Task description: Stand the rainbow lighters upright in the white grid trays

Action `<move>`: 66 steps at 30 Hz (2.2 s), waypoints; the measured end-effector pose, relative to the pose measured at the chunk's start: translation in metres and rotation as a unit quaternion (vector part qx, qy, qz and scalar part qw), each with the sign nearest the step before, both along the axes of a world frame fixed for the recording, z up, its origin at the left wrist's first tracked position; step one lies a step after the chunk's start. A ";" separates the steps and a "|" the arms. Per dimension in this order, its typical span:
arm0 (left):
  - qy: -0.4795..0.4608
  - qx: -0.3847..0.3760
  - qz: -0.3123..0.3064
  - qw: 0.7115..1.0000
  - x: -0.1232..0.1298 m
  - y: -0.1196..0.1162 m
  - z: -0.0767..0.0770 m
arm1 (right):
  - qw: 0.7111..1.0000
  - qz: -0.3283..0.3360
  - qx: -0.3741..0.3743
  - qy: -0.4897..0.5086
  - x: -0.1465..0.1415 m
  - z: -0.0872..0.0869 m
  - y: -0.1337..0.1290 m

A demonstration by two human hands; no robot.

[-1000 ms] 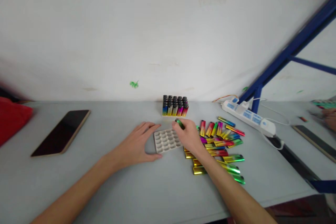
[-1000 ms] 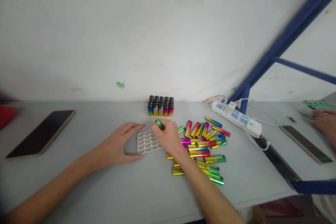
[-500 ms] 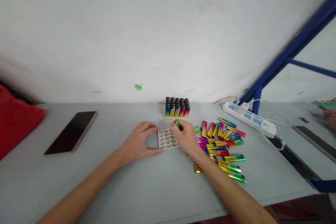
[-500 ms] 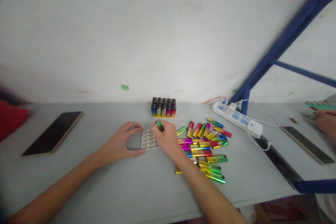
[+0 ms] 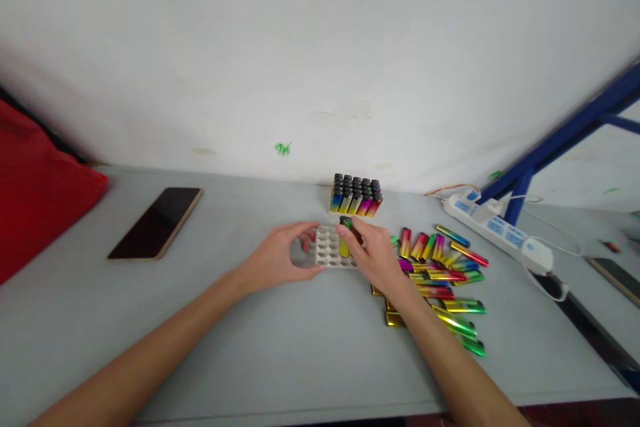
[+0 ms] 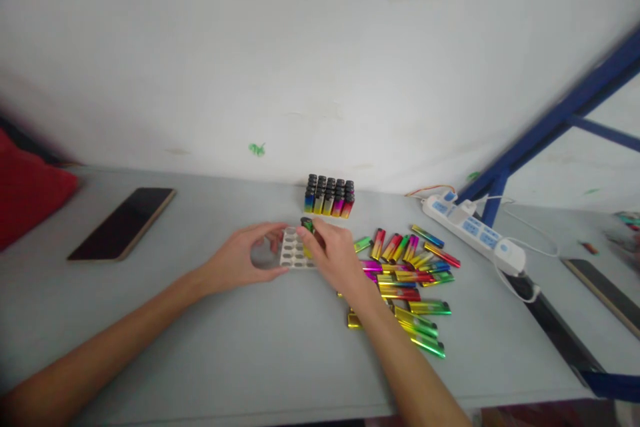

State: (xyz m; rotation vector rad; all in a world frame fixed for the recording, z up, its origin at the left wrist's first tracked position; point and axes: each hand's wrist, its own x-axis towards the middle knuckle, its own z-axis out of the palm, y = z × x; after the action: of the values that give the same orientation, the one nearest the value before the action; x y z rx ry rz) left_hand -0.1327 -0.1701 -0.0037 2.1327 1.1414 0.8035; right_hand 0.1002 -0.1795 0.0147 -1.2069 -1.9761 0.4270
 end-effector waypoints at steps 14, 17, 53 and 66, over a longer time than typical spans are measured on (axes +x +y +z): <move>-0.077 -0.114 -0.019 0.990 0.002 0.003 -0.005 | 0.996 0.090 0.029 0.002 0.002 -0.008 0.011; -0.061 -0.118 -0.013 0.991 0.003 0.003 -0.004 | 0.995 0.094 0.024 -0.033 -0.001 -0.009 0.015; 0.134 0.102 -0.006 0.986 -0.007 0.014 -0.012 | 0.868 -0.347 -0.196 -0.296 0.079 0.019 0.014; 0.114 0.102 -0.002 0.988 -0.009 0.016 -0.016 | 0.944 -0.279 -0.096 -0.149 0.089 -0.004 0.027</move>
State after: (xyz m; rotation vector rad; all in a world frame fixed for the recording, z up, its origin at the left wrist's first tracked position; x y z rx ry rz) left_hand -0.1420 -0.1543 -0.0196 2.4458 1.2135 0.7149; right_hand 0.1891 -0.1521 0.0105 -1.9749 -1.7463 0.1512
